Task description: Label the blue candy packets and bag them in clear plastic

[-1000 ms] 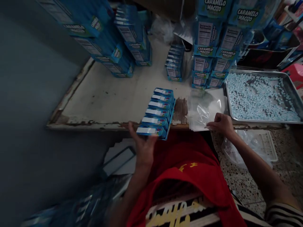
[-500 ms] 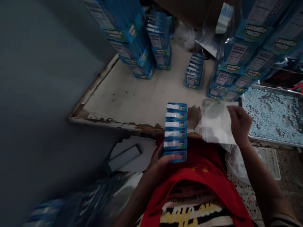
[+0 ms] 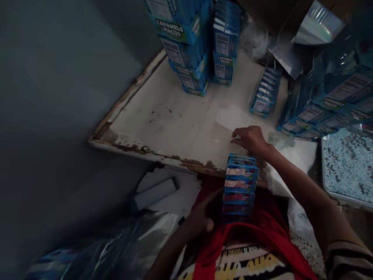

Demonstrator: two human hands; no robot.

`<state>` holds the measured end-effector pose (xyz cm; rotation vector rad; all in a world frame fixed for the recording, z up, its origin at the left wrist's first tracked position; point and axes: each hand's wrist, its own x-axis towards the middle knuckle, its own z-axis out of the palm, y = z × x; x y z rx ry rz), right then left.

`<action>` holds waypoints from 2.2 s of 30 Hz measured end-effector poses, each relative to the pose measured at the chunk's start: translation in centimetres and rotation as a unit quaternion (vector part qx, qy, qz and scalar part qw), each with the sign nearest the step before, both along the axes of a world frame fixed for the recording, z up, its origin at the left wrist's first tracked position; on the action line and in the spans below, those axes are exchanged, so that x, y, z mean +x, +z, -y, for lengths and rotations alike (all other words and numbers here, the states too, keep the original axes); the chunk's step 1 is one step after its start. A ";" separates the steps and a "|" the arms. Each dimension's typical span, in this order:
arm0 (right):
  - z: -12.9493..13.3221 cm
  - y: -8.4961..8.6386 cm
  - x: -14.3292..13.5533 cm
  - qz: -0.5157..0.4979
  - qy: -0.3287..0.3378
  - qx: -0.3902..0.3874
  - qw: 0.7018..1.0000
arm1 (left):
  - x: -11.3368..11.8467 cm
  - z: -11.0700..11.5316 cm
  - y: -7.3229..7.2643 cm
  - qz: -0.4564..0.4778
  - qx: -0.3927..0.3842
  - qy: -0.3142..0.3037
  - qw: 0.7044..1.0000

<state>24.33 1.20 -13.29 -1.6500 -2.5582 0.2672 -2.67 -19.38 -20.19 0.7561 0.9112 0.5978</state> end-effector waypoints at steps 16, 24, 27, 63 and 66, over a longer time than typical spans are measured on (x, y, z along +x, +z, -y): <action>4.1 0.2 2.0 0.064 0.011 0.033 0.997 | 5.3 -19.2 4.1 -0.508 0.669 -0.163 0.517; 9.6 -0.3 3.2 0.041 -0.174 0.000 0.984 | 5.8 -16.8 4.2 -0.512 0.641 -0.163 0.549; 9.8 1.0 2.5 0.009 -0.168 0.018 0.986 | 5.3 -17.6 6.0 -0.488 0.637 -0.213 0.557; 20.6 4.3 -0.7 -0.118 -0.113 0.344 0.924 | 6.4 -6.0 6.2 -0.406 0.567 0.311 0.646; 20.8 3.4 -0.4 -0.129 -0.090 0.332 0.930 | 5.7 -5.7 4.1 -0.402 0.567 0.310 0.648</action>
